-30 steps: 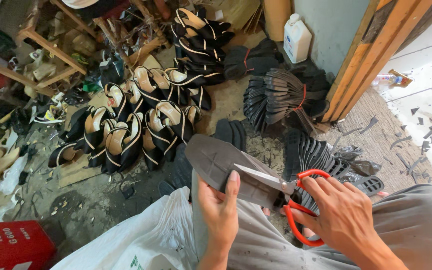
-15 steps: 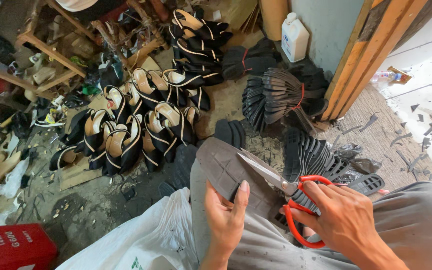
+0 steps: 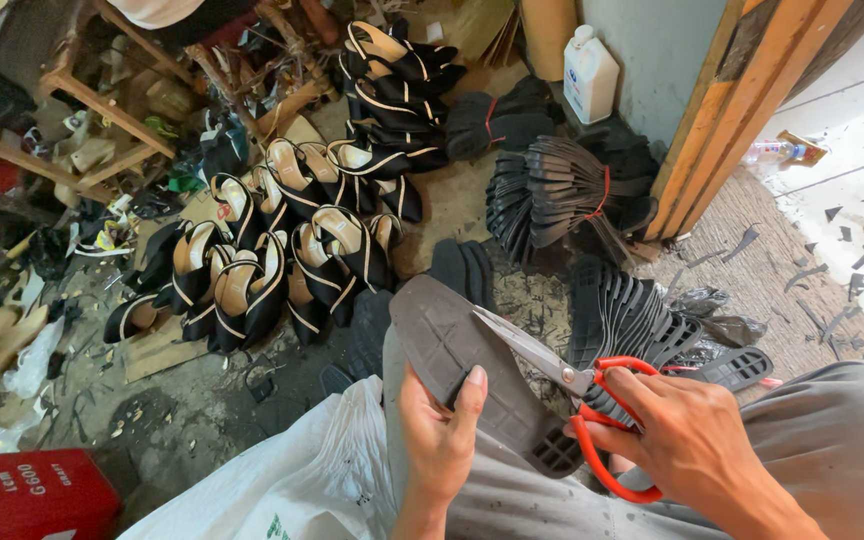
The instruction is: The person sits on the floor and uses red-handled scissors to trim the edges of black shoe soles. They pick up a sole, cut along its perimeter, and place the trimmed piece aside, repeating this process for multiple soles.
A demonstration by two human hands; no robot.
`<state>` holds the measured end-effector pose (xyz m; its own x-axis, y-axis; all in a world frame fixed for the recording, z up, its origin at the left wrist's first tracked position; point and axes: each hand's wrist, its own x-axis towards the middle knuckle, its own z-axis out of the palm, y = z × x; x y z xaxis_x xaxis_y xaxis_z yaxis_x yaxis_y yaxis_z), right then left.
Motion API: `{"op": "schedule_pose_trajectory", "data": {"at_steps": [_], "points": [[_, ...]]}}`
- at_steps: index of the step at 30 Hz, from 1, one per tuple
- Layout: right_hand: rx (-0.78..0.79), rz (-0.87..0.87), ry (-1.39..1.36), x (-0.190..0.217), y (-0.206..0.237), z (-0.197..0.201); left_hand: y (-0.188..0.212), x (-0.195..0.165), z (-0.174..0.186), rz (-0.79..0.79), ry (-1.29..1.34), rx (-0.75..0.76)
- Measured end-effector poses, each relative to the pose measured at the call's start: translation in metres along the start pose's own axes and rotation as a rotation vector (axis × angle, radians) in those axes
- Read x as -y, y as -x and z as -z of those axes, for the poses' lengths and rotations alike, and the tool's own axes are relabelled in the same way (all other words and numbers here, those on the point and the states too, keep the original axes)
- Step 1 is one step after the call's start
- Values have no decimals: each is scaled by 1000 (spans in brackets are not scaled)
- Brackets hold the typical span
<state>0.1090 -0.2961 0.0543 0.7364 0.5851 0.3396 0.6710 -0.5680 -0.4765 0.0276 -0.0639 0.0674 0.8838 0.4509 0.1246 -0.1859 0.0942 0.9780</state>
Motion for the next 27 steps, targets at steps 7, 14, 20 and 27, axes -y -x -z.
{"op": "schedule_pose_trajectory", "data": {"at_steps": [7, 14, 20, 27], "points": [[90, -123, -27, -2, -1, -1, -3, -9, 7, 48, 20, 9], [48, -52, -19, 6, -7, 8, -1, -12, 8, 11, -11, -2], [85, -111, -9, 13, -10, 9, 6, -4, 2, 57, 19, 15], [84, -129, -50, 10, -7, 5, 12, 1, -4, 68, 57, 57]]}}
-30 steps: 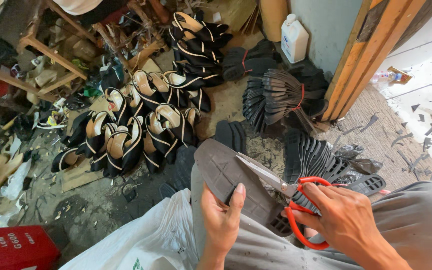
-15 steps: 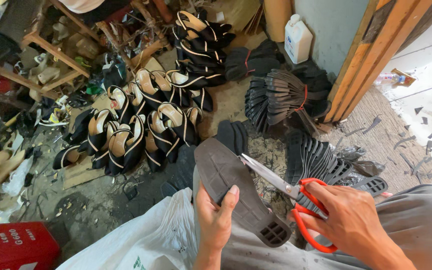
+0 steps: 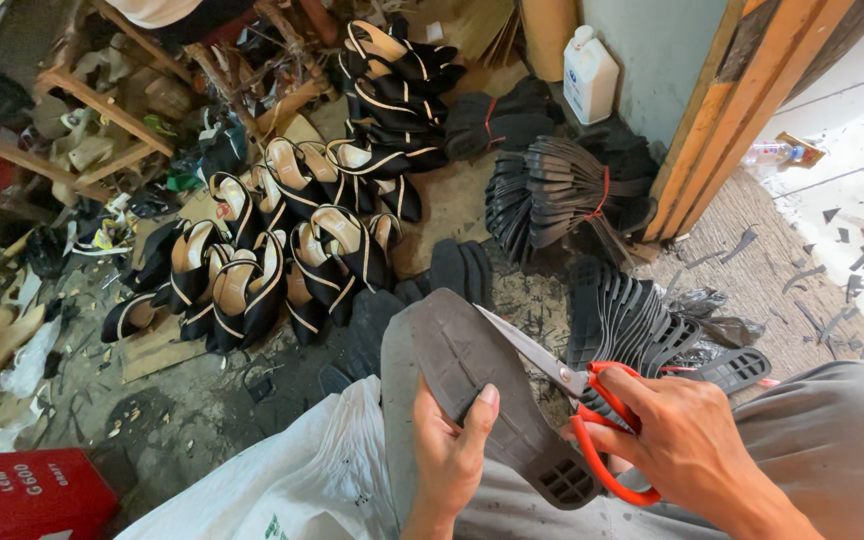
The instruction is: The person sits on the floor and uses red-handled scissors to trim the edges of black shoe soles. They pick up a sole, cut along its perimeter, and place the trimmed piece aside, repeating this process for multiple soles.
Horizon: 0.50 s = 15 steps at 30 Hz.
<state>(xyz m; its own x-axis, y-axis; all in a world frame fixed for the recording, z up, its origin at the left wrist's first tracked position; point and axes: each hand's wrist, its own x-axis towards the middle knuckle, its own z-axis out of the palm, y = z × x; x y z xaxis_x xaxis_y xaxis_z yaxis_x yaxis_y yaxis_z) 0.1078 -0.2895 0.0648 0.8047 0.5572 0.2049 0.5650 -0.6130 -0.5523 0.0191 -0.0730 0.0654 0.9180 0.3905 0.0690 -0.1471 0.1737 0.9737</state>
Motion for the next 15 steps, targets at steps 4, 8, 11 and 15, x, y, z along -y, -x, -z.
{"op": "schedule_pose_trajectory", "data": {"at_steps": [4, 8, 11, 15], "points": [[131, -202, -44, -4, -1, 1, -3, -6, -1, 1, 23, 4], [199, -191, -135, -10, -5, 13, -8, -11, 4, 30, 54, -61], [357, -180, -175, -7, -3, 18, -9, -12, 8, -31, 17, -72], [201, -51, -147, 4, -1, 11, -6, -8, 7, -74, 3, -60]]}}
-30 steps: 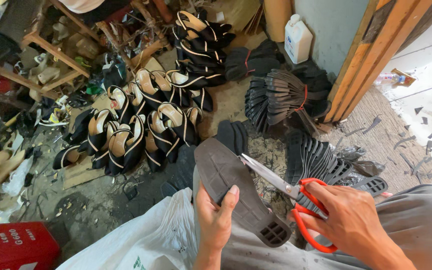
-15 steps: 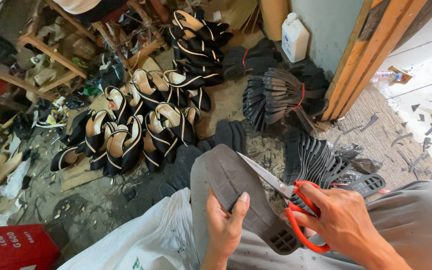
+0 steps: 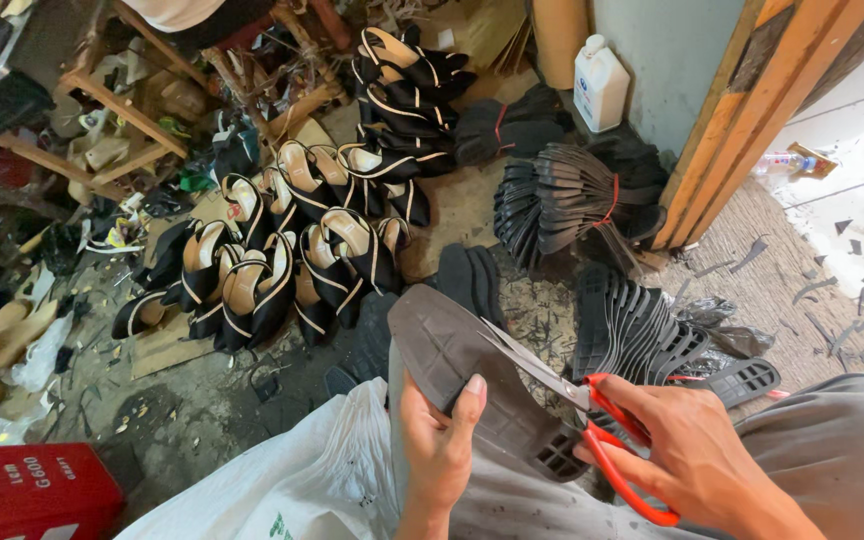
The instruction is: The person sits on the floor and uses red-handled scissors to trim the edges of black shoe soles. They pick up a sole, cut along its perimeter, and place the trimmed piece aside, repeating this process for multiple soles.
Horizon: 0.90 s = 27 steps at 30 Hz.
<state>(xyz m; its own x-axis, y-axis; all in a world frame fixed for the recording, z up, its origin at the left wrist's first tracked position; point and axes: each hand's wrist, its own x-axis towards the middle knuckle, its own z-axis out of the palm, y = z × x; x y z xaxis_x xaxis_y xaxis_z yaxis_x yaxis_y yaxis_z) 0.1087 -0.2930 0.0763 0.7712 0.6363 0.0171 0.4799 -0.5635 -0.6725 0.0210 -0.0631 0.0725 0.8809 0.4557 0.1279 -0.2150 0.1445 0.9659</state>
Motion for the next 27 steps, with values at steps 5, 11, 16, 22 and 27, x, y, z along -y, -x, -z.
{"op": "schedule_pose_trajectory", "data": {"at_steps": [5, 11, 16, 22, 27], "points": [[-303, 199, 100, 3, -3, -14, 6, 10, -7, 83, 47, -4], [-28, -282, -308, -17, 0, -17, 5, 13, -6, 70, 15, 34], [-216, -329, -569, -35, -1, -13, -9, -13, -11, 28, -44, 43], [-235, -357, -818, -45, 6, -7, -98, -61, 32, -190, -17, 27], [-297, -308, -924, -47, 6, -3, -191, -61, 90, -31, 14, 114]]}}
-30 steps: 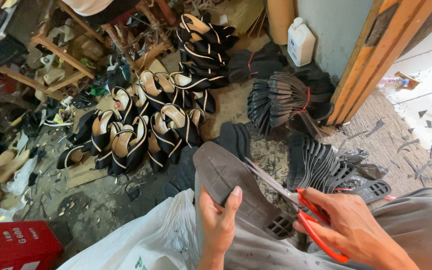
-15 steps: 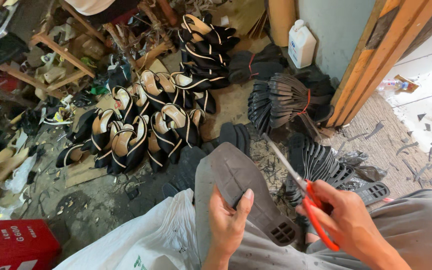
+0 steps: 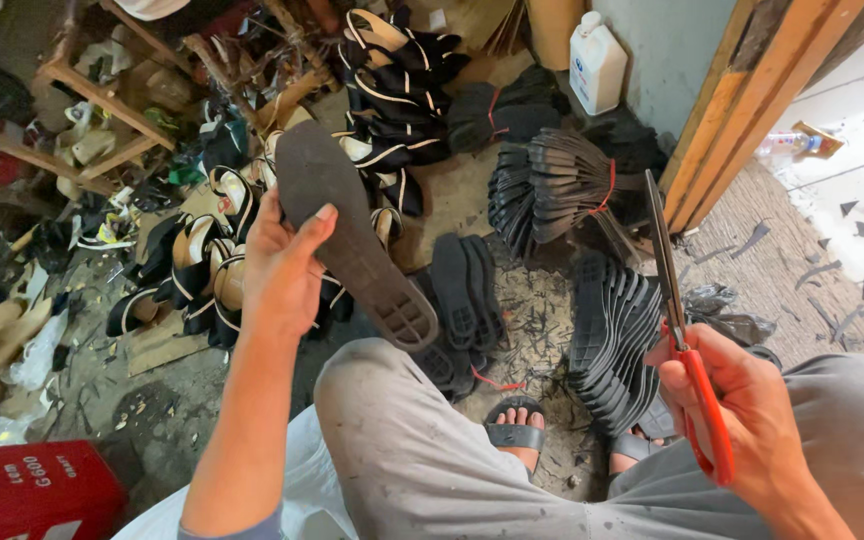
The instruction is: The person sits on the floor and uses red-handled scissors to trim the edges of black shoe soles. They pick up a sole, cut along its perimeter, and place the trimmed piece aside, repeating this process for multiple soles.
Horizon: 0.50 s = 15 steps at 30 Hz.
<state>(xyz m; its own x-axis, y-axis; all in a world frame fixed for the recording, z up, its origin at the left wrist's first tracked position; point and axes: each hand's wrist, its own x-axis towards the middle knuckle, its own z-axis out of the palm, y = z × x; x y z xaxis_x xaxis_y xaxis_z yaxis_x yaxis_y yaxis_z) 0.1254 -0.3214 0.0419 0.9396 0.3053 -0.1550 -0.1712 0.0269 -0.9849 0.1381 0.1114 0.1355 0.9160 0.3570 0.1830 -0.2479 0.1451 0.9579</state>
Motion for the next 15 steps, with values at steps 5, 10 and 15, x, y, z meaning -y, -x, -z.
{"op": "schedule_pose_trajectory", "data": {"at_steps": [5, 10, 15], "points": [[25, 132, -63, 2, 1, 3, -35, 76, 61, 397, -556, -136], [-73, 154, 9, 6, -2, 6, -46, 125, 74, 547, -730, 218], [-126, 213, -4, 13, -2, 3, -80, 163, -22, 88, -1179, 723]]}}
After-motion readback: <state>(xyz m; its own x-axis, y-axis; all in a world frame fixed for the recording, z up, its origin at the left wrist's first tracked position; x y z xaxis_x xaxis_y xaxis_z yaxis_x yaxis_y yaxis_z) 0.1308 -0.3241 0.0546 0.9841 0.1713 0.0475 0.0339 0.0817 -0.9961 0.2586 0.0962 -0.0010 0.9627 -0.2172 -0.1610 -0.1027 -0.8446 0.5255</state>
